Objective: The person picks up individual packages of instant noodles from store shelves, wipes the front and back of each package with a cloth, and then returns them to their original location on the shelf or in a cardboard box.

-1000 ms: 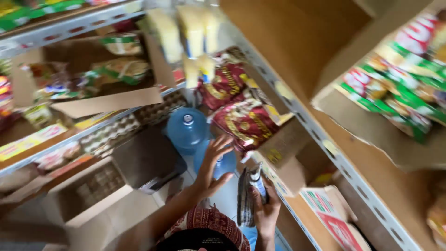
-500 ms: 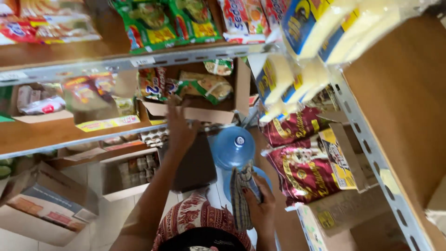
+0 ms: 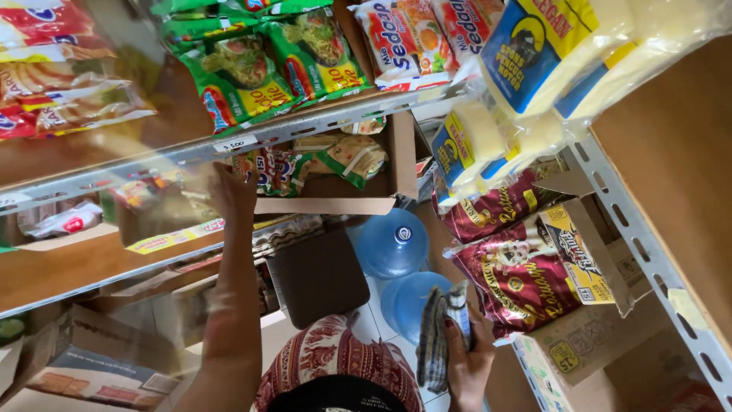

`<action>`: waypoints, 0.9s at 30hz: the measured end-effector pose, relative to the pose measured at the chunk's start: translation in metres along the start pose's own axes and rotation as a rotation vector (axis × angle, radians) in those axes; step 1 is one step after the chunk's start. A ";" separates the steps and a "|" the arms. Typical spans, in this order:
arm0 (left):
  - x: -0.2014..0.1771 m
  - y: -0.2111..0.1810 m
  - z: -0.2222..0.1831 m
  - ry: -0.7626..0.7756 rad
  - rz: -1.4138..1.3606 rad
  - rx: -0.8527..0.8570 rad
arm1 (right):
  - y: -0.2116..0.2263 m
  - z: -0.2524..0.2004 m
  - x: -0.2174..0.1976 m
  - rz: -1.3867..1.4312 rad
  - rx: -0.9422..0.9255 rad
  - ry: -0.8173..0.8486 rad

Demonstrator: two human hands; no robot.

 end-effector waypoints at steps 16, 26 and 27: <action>-0.029 0.052 -0.049 0.216 -1.250 0.214 | 0.047 -0.007 0.056 0.010 0.012 0.224; -0.054 -0.043 -0.170 1.093 -1.476 0.203 | 0.088 0.065 0.053 -0.131 -0.188 0.217; -0.048 -0.047 -0.175 1.129 -1.470 0.207 | 0.086 0.064 0.046 -0.141 -0.176 0.188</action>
Point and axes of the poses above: each hand's wrist, its own z-axis towards the middle knuckle, its own x-axis out of the palm, y = z × x, the point moved 1 cm from there along z, towards the middle knuckle, and after that the axes turned 3 degrees about -z, right-handed, at the moved point
